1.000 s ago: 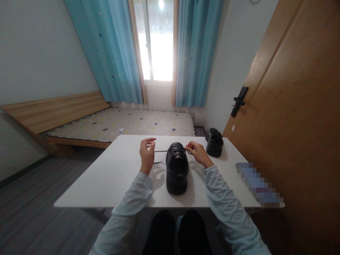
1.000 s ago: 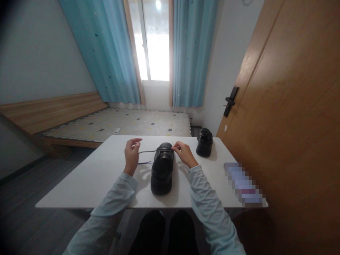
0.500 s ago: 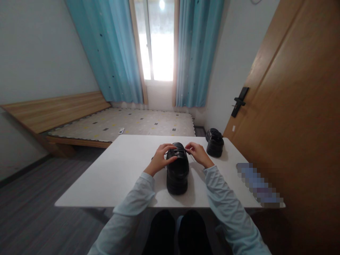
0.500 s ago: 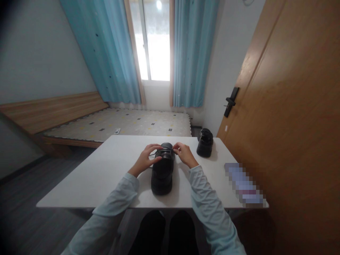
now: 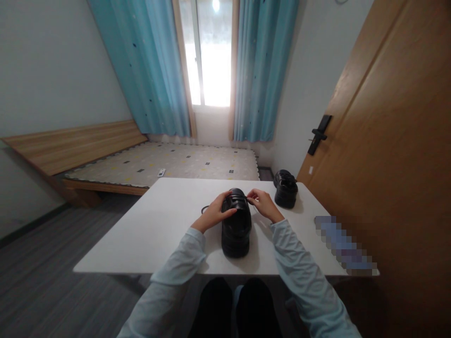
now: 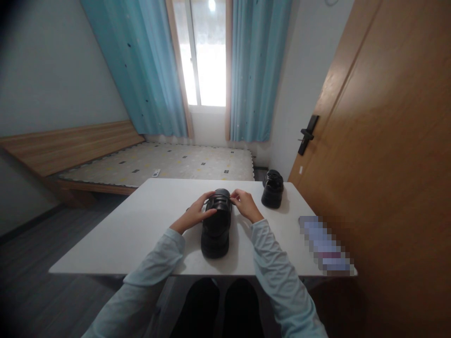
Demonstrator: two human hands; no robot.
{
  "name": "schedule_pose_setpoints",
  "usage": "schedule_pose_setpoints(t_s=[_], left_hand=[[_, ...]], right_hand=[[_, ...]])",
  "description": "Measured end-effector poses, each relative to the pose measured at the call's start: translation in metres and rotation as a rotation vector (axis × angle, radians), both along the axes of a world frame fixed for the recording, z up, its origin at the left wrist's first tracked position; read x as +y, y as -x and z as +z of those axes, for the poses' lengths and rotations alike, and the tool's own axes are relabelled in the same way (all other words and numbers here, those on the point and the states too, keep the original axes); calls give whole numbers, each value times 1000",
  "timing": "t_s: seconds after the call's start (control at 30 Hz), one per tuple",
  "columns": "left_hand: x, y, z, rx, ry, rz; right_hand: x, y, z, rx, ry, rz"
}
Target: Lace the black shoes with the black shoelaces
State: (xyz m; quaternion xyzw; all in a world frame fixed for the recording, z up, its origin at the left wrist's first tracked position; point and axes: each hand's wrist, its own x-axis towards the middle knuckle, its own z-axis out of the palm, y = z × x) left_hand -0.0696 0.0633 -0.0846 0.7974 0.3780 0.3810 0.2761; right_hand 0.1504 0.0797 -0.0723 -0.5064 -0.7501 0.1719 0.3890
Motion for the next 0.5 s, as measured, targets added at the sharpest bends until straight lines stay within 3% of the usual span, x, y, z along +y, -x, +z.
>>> schedule_pose_setpoints(t_s=[0.5], left_hand=[[-1,1,0,-19,32,2]], right_hand=[[2,-3,-1,-3,10,-74]])
